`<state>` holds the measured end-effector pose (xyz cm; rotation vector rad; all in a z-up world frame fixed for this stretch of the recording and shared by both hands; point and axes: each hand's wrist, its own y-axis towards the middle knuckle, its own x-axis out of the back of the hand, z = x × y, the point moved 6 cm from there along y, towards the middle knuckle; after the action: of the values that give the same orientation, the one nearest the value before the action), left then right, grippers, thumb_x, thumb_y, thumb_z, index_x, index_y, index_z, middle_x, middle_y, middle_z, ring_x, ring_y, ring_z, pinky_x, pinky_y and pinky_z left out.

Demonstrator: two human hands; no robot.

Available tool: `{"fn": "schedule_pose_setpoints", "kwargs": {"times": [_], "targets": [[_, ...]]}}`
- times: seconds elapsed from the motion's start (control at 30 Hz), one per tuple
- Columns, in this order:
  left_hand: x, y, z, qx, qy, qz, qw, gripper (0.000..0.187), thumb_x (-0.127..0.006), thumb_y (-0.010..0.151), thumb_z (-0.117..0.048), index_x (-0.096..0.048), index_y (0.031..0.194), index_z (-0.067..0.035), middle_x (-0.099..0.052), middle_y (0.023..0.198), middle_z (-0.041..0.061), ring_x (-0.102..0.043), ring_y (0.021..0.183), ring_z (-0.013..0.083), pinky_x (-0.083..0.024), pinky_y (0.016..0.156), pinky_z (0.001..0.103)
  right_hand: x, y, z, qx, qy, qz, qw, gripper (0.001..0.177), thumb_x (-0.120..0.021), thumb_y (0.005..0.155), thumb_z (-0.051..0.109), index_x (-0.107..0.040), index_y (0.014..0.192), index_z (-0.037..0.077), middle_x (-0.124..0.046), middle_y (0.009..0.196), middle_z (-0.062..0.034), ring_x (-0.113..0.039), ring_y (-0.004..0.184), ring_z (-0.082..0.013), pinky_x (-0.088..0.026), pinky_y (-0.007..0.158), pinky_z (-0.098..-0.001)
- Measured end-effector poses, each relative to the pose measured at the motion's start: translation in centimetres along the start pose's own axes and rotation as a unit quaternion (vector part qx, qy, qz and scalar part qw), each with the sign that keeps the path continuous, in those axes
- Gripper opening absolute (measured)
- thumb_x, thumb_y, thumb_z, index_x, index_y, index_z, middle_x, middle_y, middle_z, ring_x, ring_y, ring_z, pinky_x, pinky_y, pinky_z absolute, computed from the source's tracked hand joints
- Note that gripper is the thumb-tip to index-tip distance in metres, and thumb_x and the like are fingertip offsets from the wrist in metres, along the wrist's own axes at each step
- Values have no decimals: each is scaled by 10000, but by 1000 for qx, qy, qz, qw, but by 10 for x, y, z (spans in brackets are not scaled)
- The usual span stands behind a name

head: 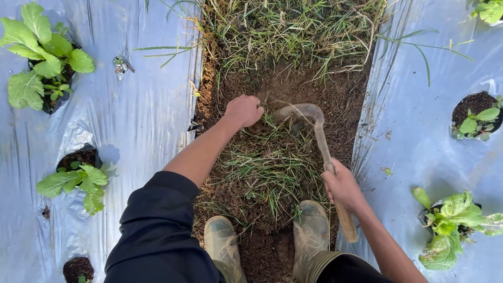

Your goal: The person uses a hand hoe to loosen the soil and remove grass weeds from a narrow strip between two rows of plants. The person repeatedly strikes the ground with the tool and pulls out the uprooted grass by hand, clearing the area along the edge of a plastic mulch sheet.

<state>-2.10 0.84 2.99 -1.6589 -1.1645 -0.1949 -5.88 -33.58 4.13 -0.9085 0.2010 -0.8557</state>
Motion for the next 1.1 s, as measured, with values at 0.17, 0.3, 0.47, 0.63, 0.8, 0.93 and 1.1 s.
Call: {"fn": "schedule_pose_setpoints", "kwargs": {"times": [0.17, 0.3, 0.47, 0.63, 0.8, 0.93, 1.1], "targets": [[-53, 13, 9, -10, 16, 53, 998, 558, -455, 1035, -395, -596, 1459, -59, -656, 1390, 200, -624, 1292, 407, -527, 1076, 578, 25, 8, 53, 72, 65, -74, 993, 221, -447, 985, 24, -509, 1192, -24, -496, 587, -55, -489, 374, -163, -446, 314, -290], [-67, -14, -18, -53, 34, 127, 990, 554, -497, 1039, -432, -619, 1436, -66, -688, 1343, 175, -632, 1282, 391, -519, 1108, 575, 19, 33, 73, 116, 220, -89, 965, 47, -449, 976, 47, -439, 1012, 75, -396, 547, -23, -445, 375, -127, -421, 313, -278], [-69, -4, -9, -60, 29, 116, 991, 593, -479, 1036, -472, -581, 1477, -89, -658, 1388, 163, -577, 1340, 386, -461, 1145, 585, -15, 44, 50, 49, 192, -18, 980, 69, -469, 966, 60, -472, 1033, 77, -451, 532, -4, -450, 347, -119, -421, 295, -278], [-33, -7, 0, -55, 91, -91, 990, 586, -521, 989, -337, -464, 1493, -43, -448, 1484, 268, -495, 1377, 450, -477, 1064, 524, -13, 13, 37, 14, 126, 7, 992, 98, -478, 950, 40, -503, 1040, 13, -444, 495, -63, -439, 308, -159, -420, 268, -323], [-37, -23, -5, -72, 141, -60, 986, 648, -466, 1035, -443, -375, 1621, -182, -325, 1666, 153, -278, 1554, 401, -281, 1229, 568, -2, 4, 59, 52, 103, -41, 992, 39, -487, 961, 32, -501, 924, 36, -446, 491, -86, -450, 310, -177, -420, 277, -330], [-46, -48, -26, -111, 148, 7, 983, 644, -400, 1063, -484, -346, 1634, -190, -275, 1715, 117, -240, 1579, 345, -247, 1272, 539, -16, 26, 87, 88, 138, -47, 985, 115, -467, 1041, 114, -487, 944, 57, -453, 515, -71, -456, 330, -159, -421, 291, -311], [-60, -37, -21, -161, 132, 28, 978, 693, -371, 1042, -608, -495, 1556, -160, -438, 1642, 74, -347, 1555, 323, -232, 1291, 495, -41, 66, 105, 97, 193, -67, 974, 168, -443, 1082, 189, -480, 1128, 32, -439, 540, -47, -464, 352, -138, -429, 293, -294]]}}
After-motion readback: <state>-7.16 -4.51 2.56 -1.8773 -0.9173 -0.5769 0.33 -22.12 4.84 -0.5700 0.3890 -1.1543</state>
